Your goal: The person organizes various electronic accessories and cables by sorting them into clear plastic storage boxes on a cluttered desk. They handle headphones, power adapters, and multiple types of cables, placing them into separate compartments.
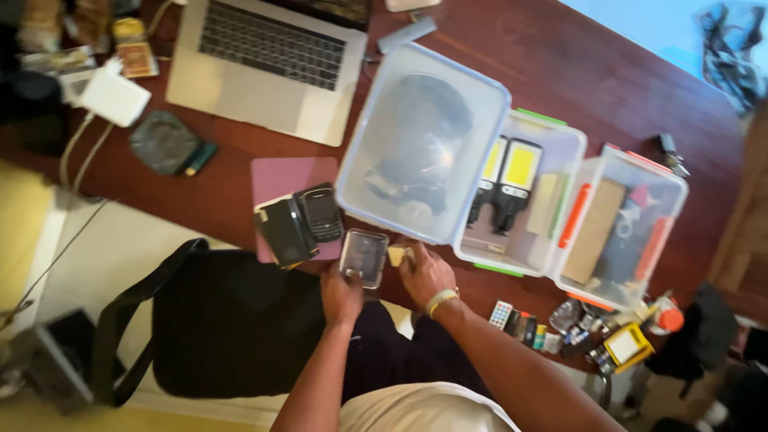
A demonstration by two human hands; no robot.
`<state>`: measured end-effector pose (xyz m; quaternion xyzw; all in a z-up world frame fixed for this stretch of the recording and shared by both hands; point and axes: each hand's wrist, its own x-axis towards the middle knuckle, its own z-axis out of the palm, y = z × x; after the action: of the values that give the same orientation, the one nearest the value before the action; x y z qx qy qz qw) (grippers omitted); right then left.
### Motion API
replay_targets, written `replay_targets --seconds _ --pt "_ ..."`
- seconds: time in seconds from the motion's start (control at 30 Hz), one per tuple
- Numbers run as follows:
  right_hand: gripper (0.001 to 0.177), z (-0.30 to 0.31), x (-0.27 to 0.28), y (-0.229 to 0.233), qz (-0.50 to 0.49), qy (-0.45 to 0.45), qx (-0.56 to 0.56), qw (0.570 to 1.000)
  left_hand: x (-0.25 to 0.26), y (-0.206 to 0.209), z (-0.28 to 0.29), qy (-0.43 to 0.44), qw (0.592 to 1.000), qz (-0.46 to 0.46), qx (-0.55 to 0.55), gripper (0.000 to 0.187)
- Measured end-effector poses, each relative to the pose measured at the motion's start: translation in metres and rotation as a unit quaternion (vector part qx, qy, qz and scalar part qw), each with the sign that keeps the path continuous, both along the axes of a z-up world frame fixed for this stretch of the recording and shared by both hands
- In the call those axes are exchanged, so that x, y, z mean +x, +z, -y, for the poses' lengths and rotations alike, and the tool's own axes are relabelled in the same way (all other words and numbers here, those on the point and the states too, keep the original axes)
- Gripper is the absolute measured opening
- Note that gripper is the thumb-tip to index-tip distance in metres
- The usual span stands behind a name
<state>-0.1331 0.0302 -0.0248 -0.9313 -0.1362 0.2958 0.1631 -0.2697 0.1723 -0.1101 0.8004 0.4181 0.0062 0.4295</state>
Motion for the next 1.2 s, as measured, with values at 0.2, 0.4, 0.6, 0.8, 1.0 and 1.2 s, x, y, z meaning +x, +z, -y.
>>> replay_targets --seconds 0.2,0.4,0.6,0.8,1.0,1.2 --pt "0.038 0.046 0.013 0.095 0.099 -0.103 0.178 0.974 0.005 0.032 0.002 -0.043 0.996 -0.081 -0.011 0.047" --pt "0.038 0.138 0.123 0.102 -0.009 -0.185 0.076 0.98 -0.005 0.044 0.005 -0.076 0.993 -0.093 0.01 0.048" --pt "0.041 0.149 0.171 0.038 -0.09 0.121 -0.036 0.988 -0.015 0.044 0.011 -0.107 0.99 -0.092 0.028 0.045" --pt "0.056 0.134 0.179 -0.001 -0.093 0.131 -0.099 0.982 -0.028 0.055 0.012 -0.069 0.987 -0.143 0.004 0.045" --pt "0.054 0.132 0.163 0.015 0.013 0.092 -0.069 0.993 -0.03 0.068 0.015 -0.065 0.984 -0.161 -0.021 0.044" --pt "0.091 0.101 0.153 0.034 -0.095 0.093 -0.182 0.974 -0.007 0.085 0.016 -0.12 0.991 -0.057 0.025 0.041"
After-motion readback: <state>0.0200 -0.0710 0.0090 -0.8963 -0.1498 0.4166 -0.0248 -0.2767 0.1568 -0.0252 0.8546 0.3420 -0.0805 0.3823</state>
